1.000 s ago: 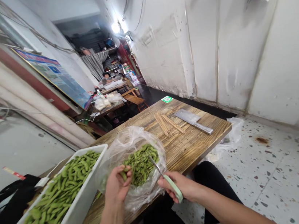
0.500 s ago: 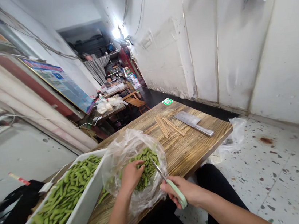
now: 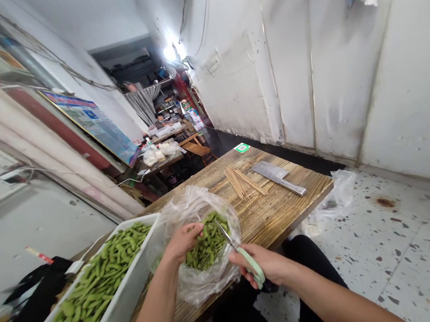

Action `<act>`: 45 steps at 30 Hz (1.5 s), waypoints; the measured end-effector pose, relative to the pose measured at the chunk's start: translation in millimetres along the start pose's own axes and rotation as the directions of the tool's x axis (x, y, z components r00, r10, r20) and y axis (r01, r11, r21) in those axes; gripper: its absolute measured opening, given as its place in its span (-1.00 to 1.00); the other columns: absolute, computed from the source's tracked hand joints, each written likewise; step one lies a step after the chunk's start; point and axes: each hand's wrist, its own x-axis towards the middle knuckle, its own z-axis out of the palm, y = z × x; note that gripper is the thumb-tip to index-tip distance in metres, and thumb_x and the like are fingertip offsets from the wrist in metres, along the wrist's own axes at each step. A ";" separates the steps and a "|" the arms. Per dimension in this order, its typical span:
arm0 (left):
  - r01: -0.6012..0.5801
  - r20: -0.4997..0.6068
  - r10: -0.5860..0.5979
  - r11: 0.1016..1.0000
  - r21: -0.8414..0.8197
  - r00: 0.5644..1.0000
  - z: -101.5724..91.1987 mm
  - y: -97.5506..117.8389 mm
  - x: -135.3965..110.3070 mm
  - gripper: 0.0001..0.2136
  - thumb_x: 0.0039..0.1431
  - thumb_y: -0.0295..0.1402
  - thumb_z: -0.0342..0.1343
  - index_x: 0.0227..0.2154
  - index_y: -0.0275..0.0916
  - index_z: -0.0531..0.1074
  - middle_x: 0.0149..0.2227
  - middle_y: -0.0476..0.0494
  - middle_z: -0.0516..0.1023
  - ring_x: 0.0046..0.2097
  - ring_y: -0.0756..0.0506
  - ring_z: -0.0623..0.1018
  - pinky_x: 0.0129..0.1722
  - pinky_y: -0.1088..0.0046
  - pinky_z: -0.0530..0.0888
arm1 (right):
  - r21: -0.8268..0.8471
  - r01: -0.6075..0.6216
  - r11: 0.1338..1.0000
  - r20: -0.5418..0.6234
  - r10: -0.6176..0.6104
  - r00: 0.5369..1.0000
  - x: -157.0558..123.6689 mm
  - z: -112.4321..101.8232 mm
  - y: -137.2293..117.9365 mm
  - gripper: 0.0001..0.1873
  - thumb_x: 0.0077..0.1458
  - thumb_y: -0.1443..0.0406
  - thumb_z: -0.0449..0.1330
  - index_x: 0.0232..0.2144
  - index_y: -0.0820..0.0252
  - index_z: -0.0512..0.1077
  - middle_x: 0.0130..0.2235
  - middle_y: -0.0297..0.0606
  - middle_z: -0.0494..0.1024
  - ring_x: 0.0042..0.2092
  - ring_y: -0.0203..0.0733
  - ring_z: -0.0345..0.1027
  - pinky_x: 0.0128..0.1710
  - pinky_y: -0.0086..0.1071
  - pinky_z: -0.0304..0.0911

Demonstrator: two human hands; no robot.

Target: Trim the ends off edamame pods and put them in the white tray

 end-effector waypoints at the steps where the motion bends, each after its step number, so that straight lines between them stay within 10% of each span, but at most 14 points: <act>1: 0.014 0.019 -0.014 1.000 0.009 1.000 -0.3 0.2 -0.3 -0.68 -0.20 -0.13 0.27 -0.65 -0.31 0.38 -0.72 0.09 0.28 -0.73 0.16 0.05 -0.69 0.60 -0.06 | -0.003 0.001 1.000 -0.002 -0.001 1.000 -0.2 0.0 0.0 -0.53 -0.05 -0.07 0.19 -0.49 0.21 0.22 -0.62 -0.51 0.30 -0.72 -0.49 0.10 -0.78 -0.59 0.06; 15: 0.087 0.121 -0.063 0.974 -0.207 0.991 -5.7 -5.6 -15.6 -0.65 -0.25 -0.27 0.30 -0.36 -0.32 0.41 -0.52 -0.04 0.49 -0.69 0.16 0.23 -0.72 0.66 -0.05 | -0.114 -0.037 0.993 -0.009 0.037 0.999 24.0 9.9 -14.7 -0.48 -0.12 -0.11 0.21 -0.51 0.21 0.21 -0.63 -0.51 0.30 -0.70 -0.48 0.11 -0.78 -0.58 0.08; 23: -0.079 -0.145 0.102 0.984 0.157 0.984 0.3 -9.0 -7.4 -0.81 -0.14 -0.27 0.22 -0.65 -0.29 0.42 -0.74 -0.07 0.43 -0.68 0.03 0.32 -0.61 0.56 0.16 | -0.084 -0.004 0.996 0.001 0.004 1.000 15.5 2.5 -16.2 -0.52 -0.05 -0.07 0.20 -0.53 0.22 0.22 -0.62 -0.49 0.30 -0.70 -0.48 0.11 -0.75 -0.57 0.11; 31: -0.153 -0.113 0.212 0.909 0.387 0.971 7.4 -16.3 40.5 -0.75 0.03 -0.20 0.08 -0.56 -0.25 0.51 -0.63 -0.11 0.50 -0.53 -0.10 0.47 -0.46 0.45 0.32 | -0.040 0.017 0.999 0.002 -0.017 1.000 -5.5 -7.4 -5.1 -0.58 0.02 -0.02 0.17 -0.41 0.24 0.29 -0.57 -0.48 0.30 -0.69 -0.48 0.12 -0.74 -0.57 0.08; 38: -0.410 0.354 0.208 0.473 0.780 0.912 1.6 -15.9 35.8 -0.72 -0.10 -0.55 0.11 -0.30 -0.20 0.58 -0.17 -0.22 0.59 -0.11 -0.19 0.53 -0.08 0.42 0.34 | -0.021 -0.005 1.000 0.014 0.005 1.000 -7.0 -8.0 -2.1 -0.56 -0.01 -0.02 0.20 -0.30 0.24 0.32 -0.58 -0.50 0.28 -0.68 -0.48 0.10 -0.75 -0.59 0.08; 45: -0.388 0.308 0.259 0.361 0.848 0.915 6.0 -14.6 30.9 -0.78 0.09 -0.42 0.02 -0.27 -0.22 0.56 -0.17 -0.26 0.56 -0.10 -0.19 0.50 -0.09 0.36 0.35 | -0.036 -0.005 0.999 -0.005 0.005 1.000 -4.9 -9.8 2.8 -0.58 -0.01 -0.03 0.19 -0.37 0.23 0.30 -0.57 -0.49 0.29 -0.69 -0.49 0.10 -0.76 -0.59 0.08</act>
